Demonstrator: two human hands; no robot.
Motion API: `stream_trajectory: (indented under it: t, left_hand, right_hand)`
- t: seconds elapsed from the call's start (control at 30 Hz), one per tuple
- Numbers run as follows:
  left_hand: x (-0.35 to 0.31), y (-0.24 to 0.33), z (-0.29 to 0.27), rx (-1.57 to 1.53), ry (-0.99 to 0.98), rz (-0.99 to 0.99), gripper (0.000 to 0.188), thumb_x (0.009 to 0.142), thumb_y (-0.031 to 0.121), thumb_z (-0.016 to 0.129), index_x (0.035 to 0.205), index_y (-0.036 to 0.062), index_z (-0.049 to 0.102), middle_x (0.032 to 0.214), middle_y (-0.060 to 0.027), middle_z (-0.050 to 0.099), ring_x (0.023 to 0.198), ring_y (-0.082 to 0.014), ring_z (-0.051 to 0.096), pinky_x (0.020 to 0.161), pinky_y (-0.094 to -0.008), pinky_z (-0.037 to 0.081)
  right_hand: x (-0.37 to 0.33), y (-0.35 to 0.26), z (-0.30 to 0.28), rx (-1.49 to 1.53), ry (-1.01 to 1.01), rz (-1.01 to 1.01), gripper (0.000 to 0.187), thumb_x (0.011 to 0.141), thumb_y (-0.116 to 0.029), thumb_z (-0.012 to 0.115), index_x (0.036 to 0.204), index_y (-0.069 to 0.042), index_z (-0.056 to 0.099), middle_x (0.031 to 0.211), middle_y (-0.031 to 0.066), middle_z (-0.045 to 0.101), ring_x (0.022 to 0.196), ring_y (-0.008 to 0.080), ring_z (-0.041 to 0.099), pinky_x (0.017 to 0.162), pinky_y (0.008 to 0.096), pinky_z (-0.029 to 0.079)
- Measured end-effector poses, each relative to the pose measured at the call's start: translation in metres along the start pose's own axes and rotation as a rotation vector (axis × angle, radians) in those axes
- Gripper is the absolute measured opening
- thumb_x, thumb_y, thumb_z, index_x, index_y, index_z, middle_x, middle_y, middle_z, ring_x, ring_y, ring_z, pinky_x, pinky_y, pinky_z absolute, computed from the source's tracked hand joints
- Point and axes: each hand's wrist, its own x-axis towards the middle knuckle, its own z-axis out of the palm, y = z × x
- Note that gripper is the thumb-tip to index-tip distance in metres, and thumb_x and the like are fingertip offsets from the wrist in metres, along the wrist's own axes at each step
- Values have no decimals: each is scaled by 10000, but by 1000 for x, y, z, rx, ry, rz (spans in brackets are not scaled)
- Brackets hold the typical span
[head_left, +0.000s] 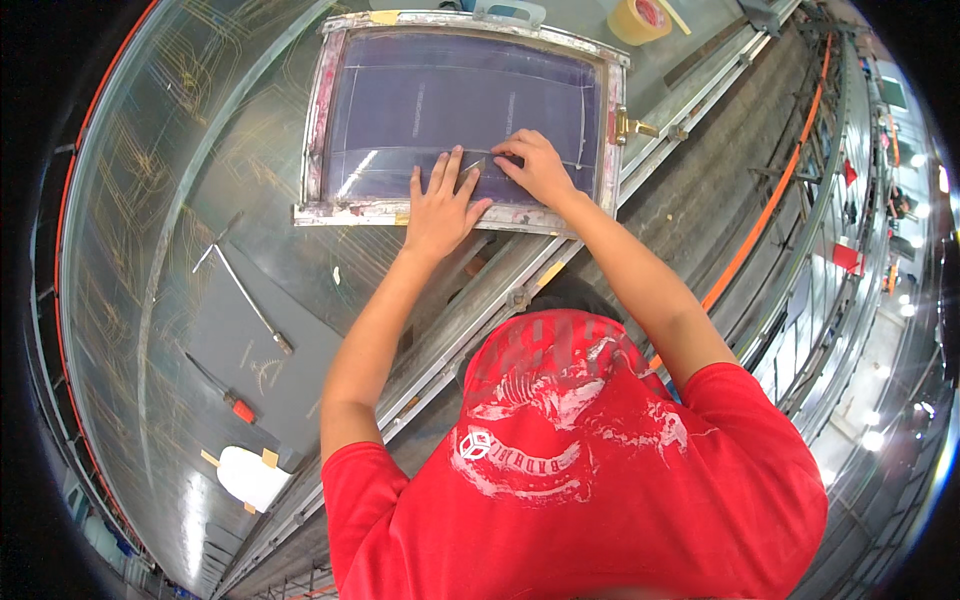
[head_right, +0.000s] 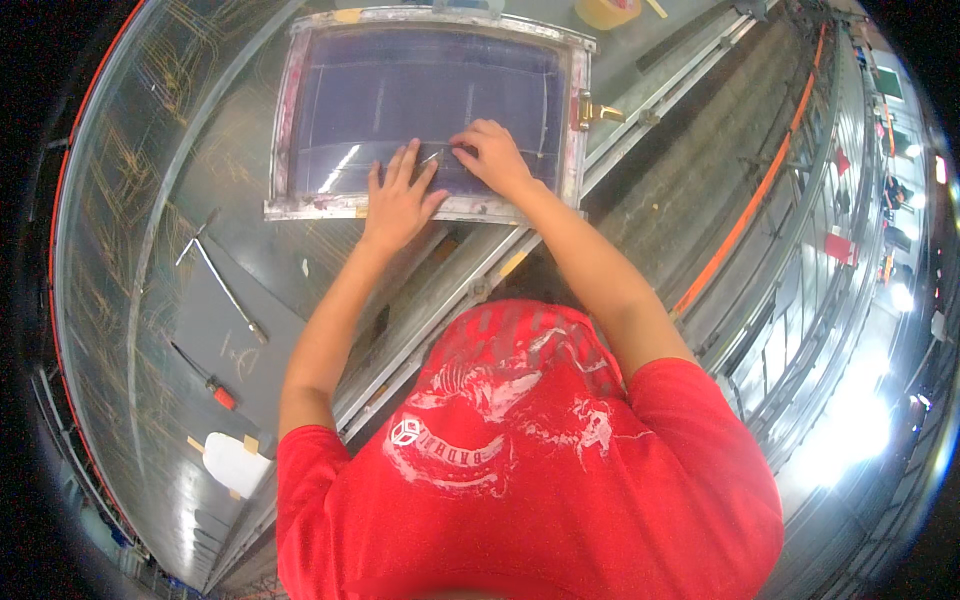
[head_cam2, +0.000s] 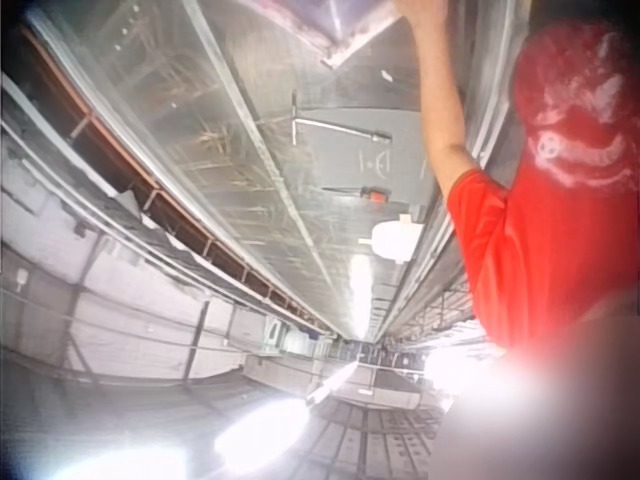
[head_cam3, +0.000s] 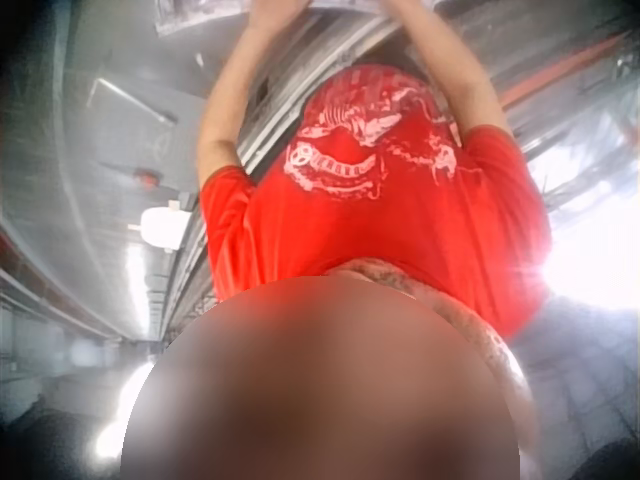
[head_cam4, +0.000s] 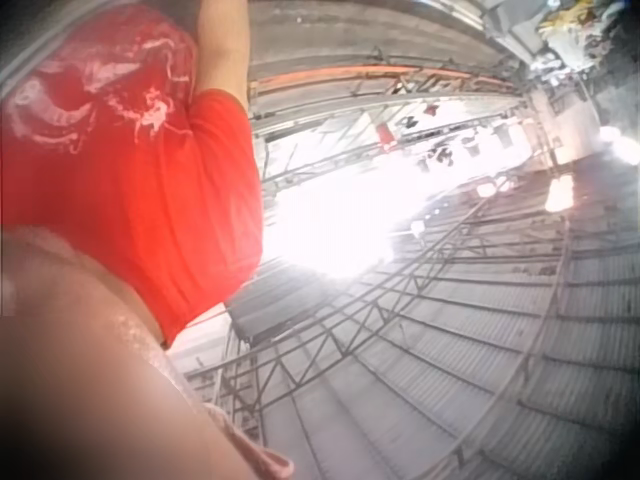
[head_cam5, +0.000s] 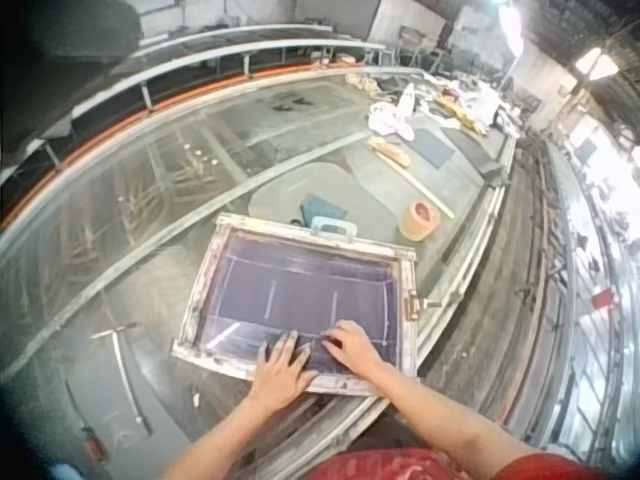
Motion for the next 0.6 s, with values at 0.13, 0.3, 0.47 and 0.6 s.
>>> stream_trajectory:
  t: [0.13, 0.3, 0.47, 0.6]
  left_hand:
    - [-2, 10, 7, -5, 10, -22, 586, 939, 476, 560, 1333, 42, 574, 1452, -151, 450, 1310, -302, 444, 1056, -537, 340]
    - [-4, 17, 8, -20, -53, -32, 660, 932, 480, 565, 1376, -5, 504, 1346, -138, 508, 1204, -295, 489, 979, -483, 377]
    - [1, 25, 1, -15, -87, -82, 710, 922, 536, 542, 1389, 4, 491, 1328, -132, 516, 1187, -283, 495, 948, -485, 379]
    - [2, 31, 5, 0, -72, -113, 741, 912, 576, 534, 1378, 0, 501, 1320, -137, 517, 1166, -285, 499, 920, -496, 377]
  right_hand:
    - [-1, -1, 3, -16, -2, 6, 147, 811, -137, 725, 936, -59, 723, 902, 90, 637, 921, 304, 593, 825, 409, 466]
    - [2, 3, 8, -48, 39, -23, 116, 813, -128, 718, 908, -63, 720, 894, 91, 637, 912, 301, 597, 808, 415, 467]
    - [2, 4, 10, -62, 51, -46, 96, 814, -139, 708, 886, -76, 714, 894, 79, 635, 907, 292, 595, 785, 414, 454]
    - [-1, 5, 13, -114, 47, -37, 101, 818, -160, 702, 887, -86, 712, 895, 61, 635, 917, 275, 592, 783, 405, 437]
